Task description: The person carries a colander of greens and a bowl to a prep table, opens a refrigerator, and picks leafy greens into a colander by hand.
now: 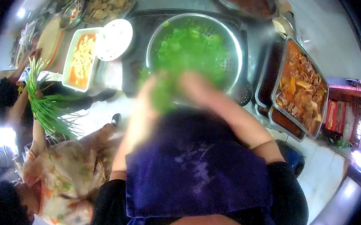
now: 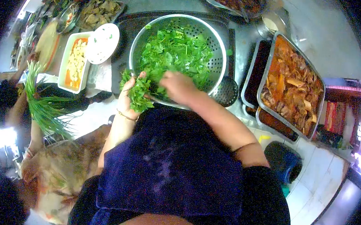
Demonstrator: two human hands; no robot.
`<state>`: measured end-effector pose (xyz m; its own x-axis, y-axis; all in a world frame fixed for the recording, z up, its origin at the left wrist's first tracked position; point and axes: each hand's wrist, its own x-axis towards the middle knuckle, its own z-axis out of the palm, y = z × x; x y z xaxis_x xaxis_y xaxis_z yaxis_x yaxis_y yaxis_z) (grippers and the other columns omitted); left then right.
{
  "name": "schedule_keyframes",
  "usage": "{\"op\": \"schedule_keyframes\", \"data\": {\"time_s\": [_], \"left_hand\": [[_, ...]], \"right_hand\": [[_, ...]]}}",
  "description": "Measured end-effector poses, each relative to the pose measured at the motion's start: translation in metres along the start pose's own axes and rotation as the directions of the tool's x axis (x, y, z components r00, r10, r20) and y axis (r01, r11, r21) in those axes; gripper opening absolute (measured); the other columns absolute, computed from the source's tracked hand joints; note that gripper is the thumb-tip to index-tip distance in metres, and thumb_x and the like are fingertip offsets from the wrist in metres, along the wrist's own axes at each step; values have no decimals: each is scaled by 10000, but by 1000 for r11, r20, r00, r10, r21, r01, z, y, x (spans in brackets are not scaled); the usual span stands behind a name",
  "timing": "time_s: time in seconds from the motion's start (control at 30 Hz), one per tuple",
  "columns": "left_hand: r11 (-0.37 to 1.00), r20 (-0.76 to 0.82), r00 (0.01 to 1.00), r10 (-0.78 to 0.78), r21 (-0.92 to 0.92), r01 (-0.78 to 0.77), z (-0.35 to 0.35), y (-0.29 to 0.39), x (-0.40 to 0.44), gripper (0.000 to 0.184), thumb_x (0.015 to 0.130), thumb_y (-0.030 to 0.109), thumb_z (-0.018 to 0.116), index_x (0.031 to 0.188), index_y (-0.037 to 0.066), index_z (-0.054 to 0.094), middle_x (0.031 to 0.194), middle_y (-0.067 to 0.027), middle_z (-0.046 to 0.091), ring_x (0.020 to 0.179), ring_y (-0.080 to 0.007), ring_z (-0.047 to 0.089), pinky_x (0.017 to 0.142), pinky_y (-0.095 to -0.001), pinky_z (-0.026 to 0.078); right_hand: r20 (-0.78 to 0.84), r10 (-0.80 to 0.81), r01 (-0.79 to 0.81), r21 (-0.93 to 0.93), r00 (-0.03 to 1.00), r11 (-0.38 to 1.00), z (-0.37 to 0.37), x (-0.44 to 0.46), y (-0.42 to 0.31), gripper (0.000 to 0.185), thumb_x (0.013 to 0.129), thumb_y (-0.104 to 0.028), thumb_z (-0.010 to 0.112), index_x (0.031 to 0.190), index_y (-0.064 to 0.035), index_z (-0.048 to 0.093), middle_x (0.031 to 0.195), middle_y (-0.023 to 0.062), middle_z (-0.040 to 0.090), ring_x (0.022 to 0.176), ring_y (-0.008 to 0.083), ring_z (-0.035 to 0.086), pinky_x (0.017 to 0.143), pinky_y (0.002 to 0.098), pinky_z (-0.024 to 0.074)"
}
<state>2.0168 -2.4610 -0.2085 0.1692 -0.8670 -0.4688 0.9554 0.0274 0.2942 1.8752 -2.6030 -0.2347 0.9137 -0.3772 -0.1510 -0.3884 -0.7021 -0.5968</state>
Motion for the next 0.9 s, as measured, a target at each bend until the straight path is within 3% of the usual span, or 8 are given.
{"op": "schedule_keyframes", "data": {"time_s": [0.17,0.23,0.3,0.37,0.47,0.77,0.87,0.9], "left_hand": [[999,-28,998,48,-8,-48,6,-4,-3,359,859,281,595,1143,64,566,1116,-48,594,920,-175,573,617,-284,511],[998,-70,997,45,35,-42,1,-6,2,359,859,286,596,1143,66,571,1107,-53,596,917,-174,574,615,-280,510],[1000,8,1000,15,-23,-15,-1,-6,6,368,858,292,597,1148,67,570,1103,-59,597,916,-183,575,627,-287,510],[999,20,1000,-3,-40,4,5,-5,6,370,857,296,599,1148,69,571,1099,-66,599,915,-193,575,640,-294,510],[1000,-18,1000,-15,-21,15,15,-6,2,365,857,300,600,1141,73,573,1096,-73,599,915,-205,575,661,-302,508],[998,-36,999,-16,62,19,9,-7,3,376,852,318,609,1135,73,574,1107,-92,594,927,-219,574,697,-301,498],[994,-92,995,-26,101,35,11,-1,4,358,846,294,623,1131,83,575,1132,-82,592,922,-218,580,700,-313,502],[989,-122,992,-2,150,20,21,-1,3,352,844,284,627,1126,79,576,1148,-83,587,933,-219,579,702,-314,504]], "right_hand": [[73,-32,43,-166,997,985,-63,-29,20,198,803,-233,613,962,-129,668,977,110,653,887,265,619,786,369,494],[274,-99,-5,356,956,935,-69,-22,40,278,851,-361,606,1011,-150,690,1011,119,666,910,244,632,847,331,475],[30,-230,176,555,973,813,-67,-9,56,232,872,-320,581,937,-135,706,922,113,675,908,248,635,826,343,488],[-114,400,-394,69,910,916,-80,9,47,174,831,-252,602,900,-113,679,871,115,648,842,284,631,789,383,502],[-464,326,-413,-97,824,906,-54,28,84,164,785,-208,614,914,-111,645,915,114,602,818,308,612,750,429,506],[-378,347,-429,-157,858,890,-55,31,82,261,725,-180,673,974,-109,638,999,113,573,852,298,610,726,416,513],[-522,223,-198,103,824,975,-68,15,72,209,769,-185,672,944,-80,625,904,78,606,754,221,607,626,344,500],[-390,340,-140,459,855,877,-72,11,68,189,792,-184,658,943,-78,617,885,60,611,728,188,591,603,316,482]]}}
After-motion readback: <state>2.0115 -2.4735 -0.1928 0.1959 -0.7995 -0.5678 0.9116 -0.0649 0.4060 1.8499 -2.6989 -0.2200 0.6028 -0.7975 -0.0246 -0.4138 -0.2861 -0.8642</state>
